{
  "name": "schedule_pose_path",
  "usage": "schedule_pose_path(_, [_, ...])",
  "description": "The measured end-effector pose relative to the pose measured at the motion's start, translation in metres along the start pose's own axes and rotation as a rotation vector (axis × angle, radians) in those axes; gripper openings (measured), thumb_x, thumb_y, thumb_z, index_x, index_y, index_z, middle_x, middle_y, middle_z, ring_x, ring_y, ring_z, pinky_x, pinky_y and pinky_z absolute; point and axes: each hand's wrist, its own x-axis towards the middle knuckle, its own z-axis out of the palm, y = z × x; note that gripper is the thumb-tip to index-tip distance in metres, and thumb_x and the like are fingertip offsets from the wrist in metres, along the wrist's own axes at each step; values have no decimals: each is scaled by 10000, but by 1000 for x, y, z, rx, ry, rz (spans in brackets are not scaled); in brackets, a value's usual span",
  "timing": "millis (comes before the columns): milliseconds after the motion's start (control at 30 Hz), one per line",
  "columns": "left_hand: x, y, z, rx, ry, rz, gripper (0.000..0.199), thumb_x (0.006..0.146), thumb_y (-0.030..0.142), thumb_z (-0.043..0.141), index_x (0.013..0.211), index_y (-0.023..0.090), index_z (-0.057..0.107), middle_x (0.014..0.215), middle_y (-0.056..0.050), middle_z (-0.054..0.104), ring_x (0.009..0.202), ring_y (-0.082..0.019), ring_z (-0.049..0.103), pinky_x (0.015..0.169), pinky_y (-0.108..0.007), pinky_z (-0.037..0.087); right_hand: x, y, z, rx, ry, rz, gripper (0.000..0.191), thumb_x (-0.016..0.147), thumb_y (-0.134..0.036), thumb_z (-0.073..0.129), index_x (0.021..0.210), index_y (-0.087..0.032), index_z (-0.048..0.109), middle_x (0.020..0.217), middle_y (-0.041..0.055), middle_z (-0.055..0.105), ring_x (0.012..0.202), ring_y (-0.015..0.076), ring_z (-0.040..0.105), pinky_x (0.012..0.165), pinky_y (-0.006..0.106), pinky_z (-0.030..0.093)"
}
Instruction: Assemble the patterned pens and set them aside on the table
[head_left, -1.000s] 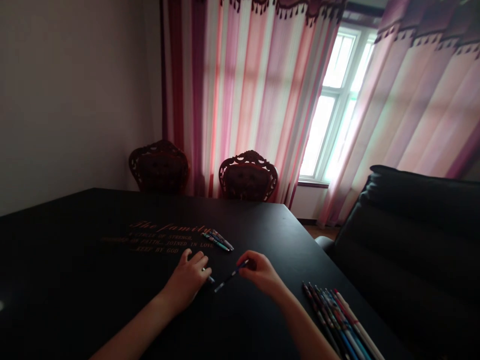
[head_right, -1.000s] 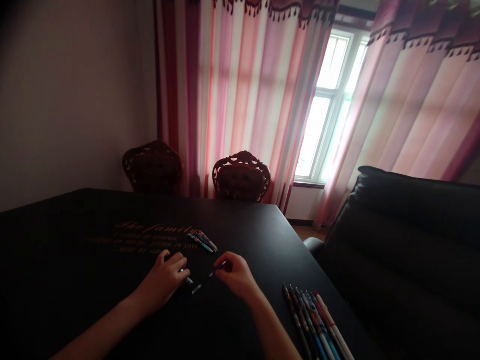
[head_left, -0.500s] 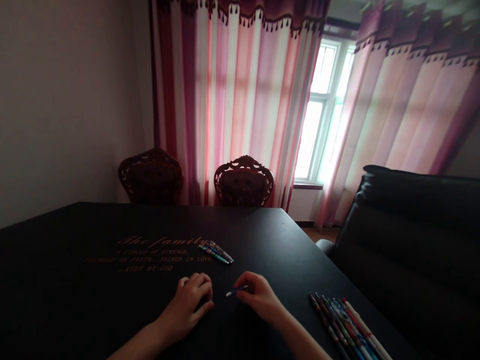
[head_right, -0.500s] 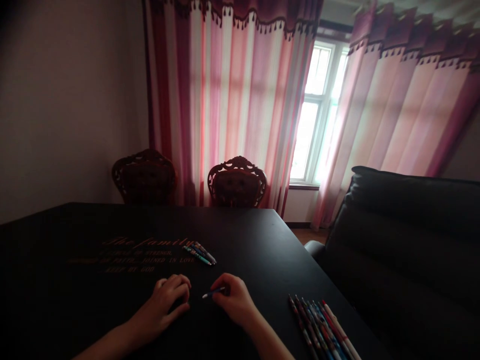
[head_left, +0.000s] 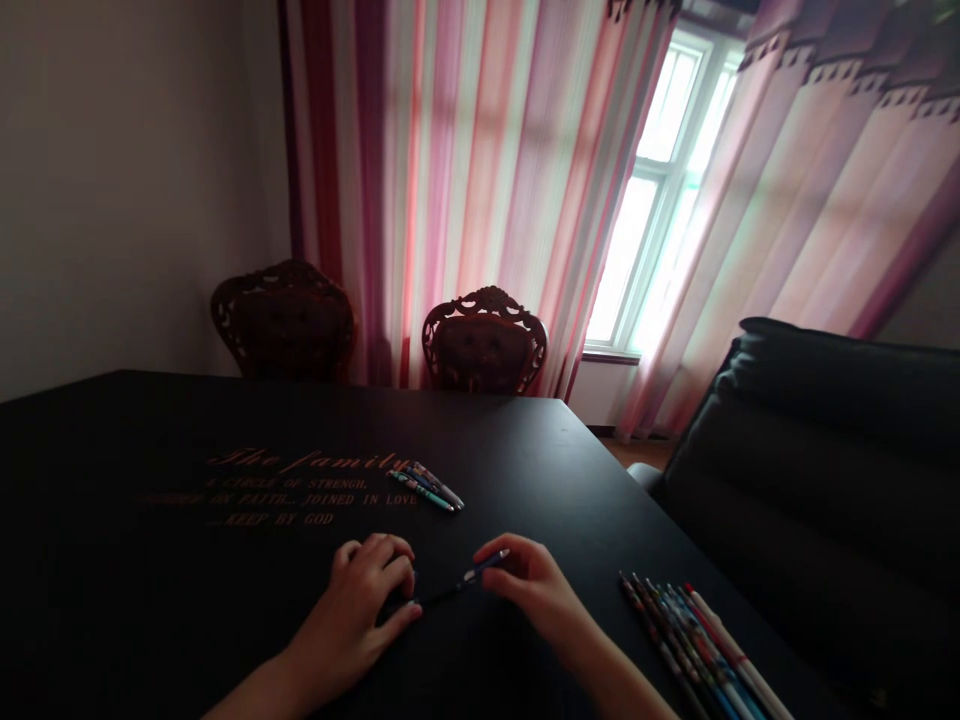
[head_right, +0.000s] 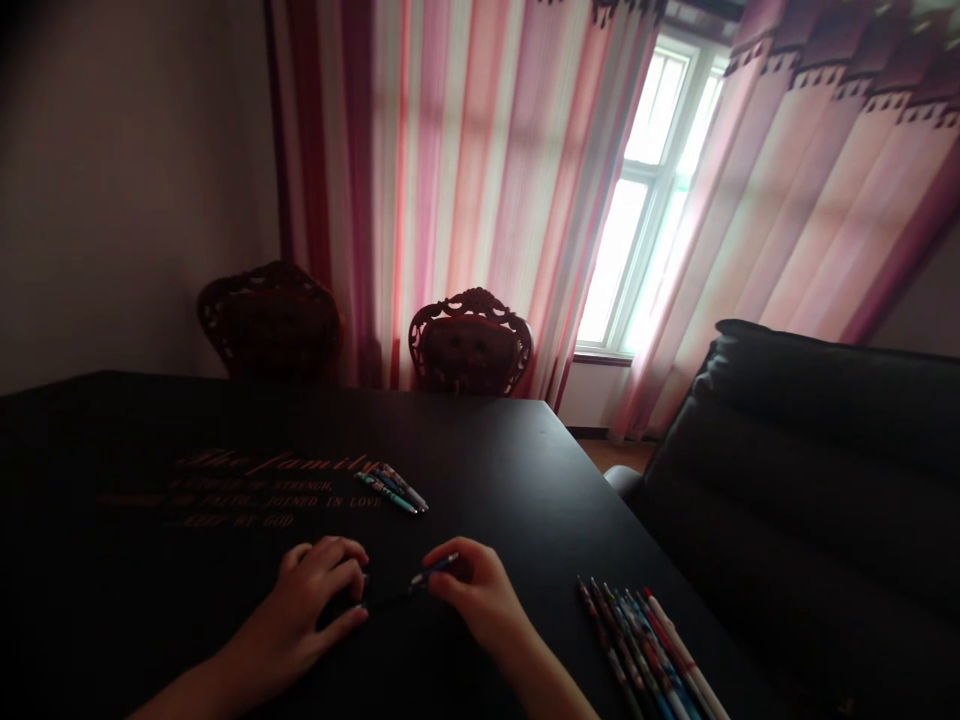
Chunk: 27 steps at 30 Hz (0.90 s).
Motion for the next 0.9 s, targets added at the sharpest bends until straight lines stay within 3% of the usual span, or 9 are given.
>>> schedule_pose_path(200, [-7, 14, -3, 4, 39, 136, 436, 883, 517, 592, 1279, 348, 528, 1235, -35, 613, 1168, -237, 527, 1032, -410, 259, -11, -4, 28, 99, -142, 15, 409, 724, -541, 750, 793, -146, 667, 629, -14, 605, 594, 108, 510, 566, 220, 370])
schedule_pose_path(367, [-11, 30, 1, 6, 147, 171, 469, 851, 604, 577, 1245, 350, 565, 1182, -14, 647, 1119, -217, 554, 1027, -363, 236, -15, 6, 36, 66, -173, 16, 441, 739, -566, 730, 683, -156, 578, 602, -34, 550, 575, 92, 450, 524, 208, 312])
schedule_pose_path(667, [-11, 31, -1, -11, 92, 196, 443, 798, 424, 725, 1201, 328, 569, 1188, -8, 636, 1131, -221, 547, 1027, -362, 238, -17, 6, 35, 17, -220, 32, 433, 757, -567, 710, 686, -158, 586, 607, -37, 532, 570, 90, 419, 531, 214, 291])
schedule_pose_path(800, [-11, 30, -5, -30, -7, 238, 452, 815, 377, 697, 1229, 316, 527, 1212, -17, 615, 1163, -221, 523, 1033, -363, 232, -19, 1, 35, -4, -245, 53, 452, 750, -594, 699, 684, -158, 596, 612, -31, 544, 573, 95, 433, 527, 214, 287])
schedule_pose_path(900, [-10, 32, -8, -44, -18, 253, 425, 791, 312, 689, 1184, 285, 528, 1186, -24, 610, 1142, -224, 525, 1021, -369, 243, -19, -1, 36, -35, -259, 71, 456, 741, -589, 706, 669, -152, 601, 604, -27, 549, 569, 97, 443, 529, 217, 292])
